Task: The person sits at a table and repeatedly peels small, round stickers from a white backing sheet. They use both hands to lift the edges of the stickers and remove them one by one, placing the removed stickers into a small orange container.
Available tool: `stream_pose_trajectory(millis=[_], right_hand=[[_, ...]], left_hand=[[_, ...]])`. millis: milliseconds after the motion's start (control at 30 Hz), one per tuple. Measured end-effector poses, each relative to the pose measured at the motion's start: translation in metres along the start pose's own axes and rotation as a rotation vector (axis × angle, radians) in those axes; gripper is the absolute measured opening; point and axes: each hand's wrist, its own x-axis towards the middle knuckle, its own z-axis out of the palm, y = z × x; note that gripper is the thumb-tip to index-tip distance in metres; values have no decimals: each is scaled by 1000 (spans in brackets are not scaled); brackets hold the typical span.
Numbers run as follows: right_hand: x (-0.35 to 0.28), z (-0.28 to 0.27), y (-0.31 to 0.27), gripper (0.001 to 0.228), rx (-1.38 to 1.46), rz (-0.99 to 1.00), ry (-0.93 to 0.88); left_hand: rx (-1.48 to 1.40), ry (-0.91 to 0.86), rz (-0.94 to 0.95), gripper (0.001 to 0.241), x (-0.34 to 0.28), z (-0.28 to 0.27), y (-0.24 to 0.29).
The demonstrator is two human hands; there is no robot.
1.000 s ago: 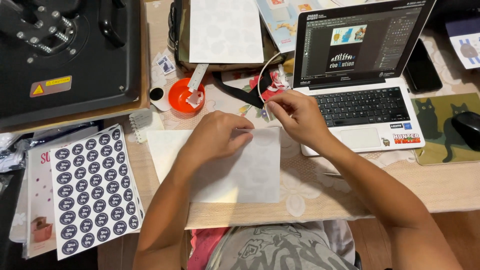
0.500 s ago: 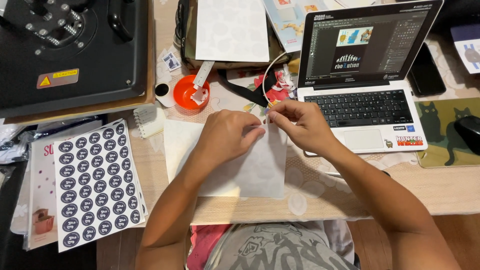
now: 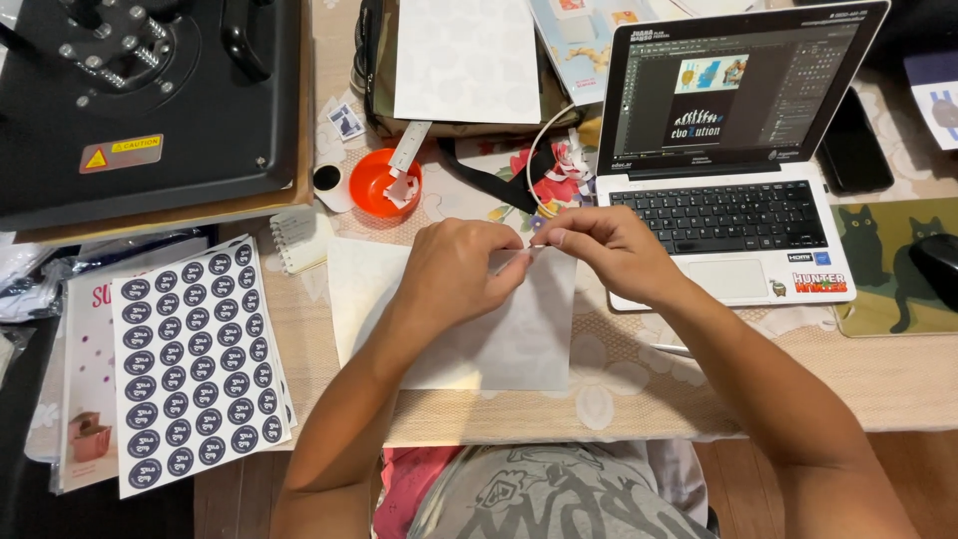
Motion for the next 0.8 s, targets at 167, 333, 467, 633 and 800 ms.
stream_pose_trajectory(millis=[167, 333, 467, 633, 800], right_hand=[[-1, 0, 4, 18, 7, 15, -16], [2, -2, 8, 14, -39, 11, -15], [3, -3, 13, 20, -73, -62, -11], [-2, -1, 16, 26, -22, -95, 11], [-15, 1, -1, 34, -3, -229, 21]], left_hand=[[8, -6, -12, 19, 0, 3, -1], [15, -12, -25, 20, 2, 4, 3], [8, -58, 3, 20, 3, -2, 4], [3, -79, 45, 21, 0, -8, 5], [-2, 11, 155, 17, -13, -19, 20]])
